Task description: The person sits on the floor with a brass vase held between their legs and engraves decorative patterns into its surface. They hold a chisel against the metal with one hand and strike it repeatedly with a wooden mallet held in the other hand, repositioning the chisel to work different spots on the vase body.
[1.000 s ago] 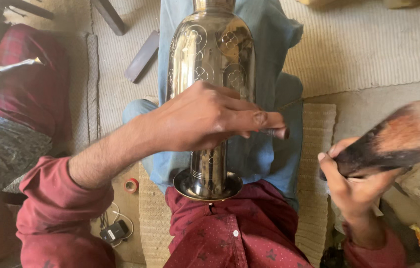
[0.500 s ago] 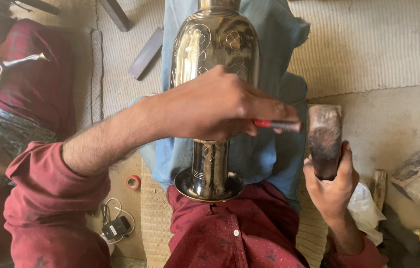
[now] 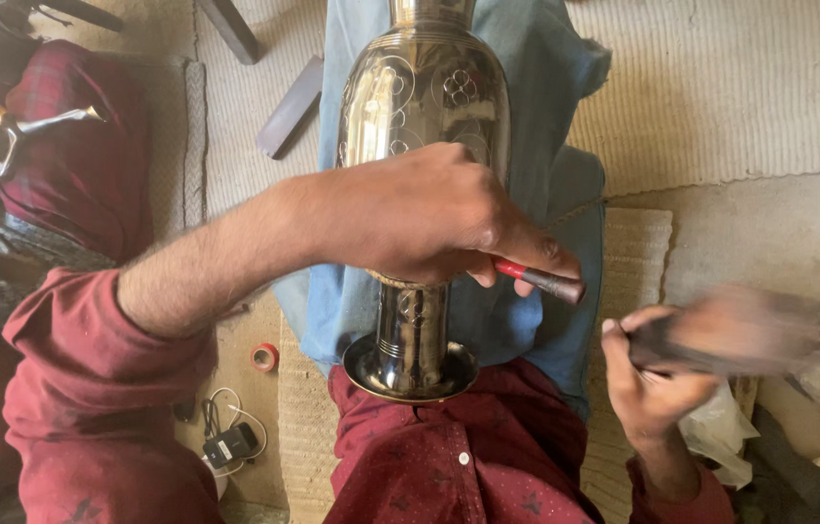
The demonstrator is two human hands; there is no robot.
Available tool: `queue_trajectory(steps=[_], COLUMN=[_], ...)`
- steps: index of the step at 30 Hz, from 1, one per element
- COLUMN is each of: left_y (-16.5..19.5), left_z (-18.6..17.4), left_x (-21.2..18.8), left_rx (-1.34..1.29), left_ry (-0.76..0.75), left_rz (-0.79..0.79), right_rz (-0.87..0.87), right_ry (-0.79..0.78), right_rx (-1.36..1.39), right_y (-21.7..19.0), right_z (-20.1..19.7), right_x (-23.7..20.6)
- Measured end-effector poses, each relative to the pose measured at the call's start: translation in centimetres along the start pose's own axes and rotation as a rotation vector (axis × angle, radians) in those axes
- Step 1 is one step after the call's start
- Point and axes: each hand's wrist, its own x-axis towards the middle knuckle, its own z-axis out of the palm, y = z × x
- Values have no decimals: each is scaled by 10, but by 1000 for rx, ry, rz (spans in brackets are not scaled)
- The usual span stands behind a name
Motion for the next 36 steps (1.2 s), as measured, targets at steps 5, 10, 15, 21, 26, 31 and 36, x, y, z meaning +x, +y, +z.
queue_trajectory(steps=[5, 10, 15, 21, 26, 31, 36], left_y=[6, 6, 3, -9, -16, -19, -12], left_z=[0, 8, 11, -1, -4, -3, 3], left_x=[-17, -23, -14, 3, 16, 19, 8], left_rx=[1, 7, -44, -45, -185, -215, -147], left_ry=[167, 226, 374, 125, -88, -175, -86], left_rz=[-7, -66, -138, 24, -4, -3, -87], right_rz=[-167, -14, 92, 201, 121, 134, 84], right_ry=[-95, -78, -200, -103, 142, 14, 20], right_rx=[-164, -186, 16, 16, 412, 2, 152], right_y=[-5, -4, -3, -2, -6, -10, -8], right_z=[-10, -12, -5, 2, 3, 0, 1], right_x=[13, 21, 16, 3, -2, 6, 24])
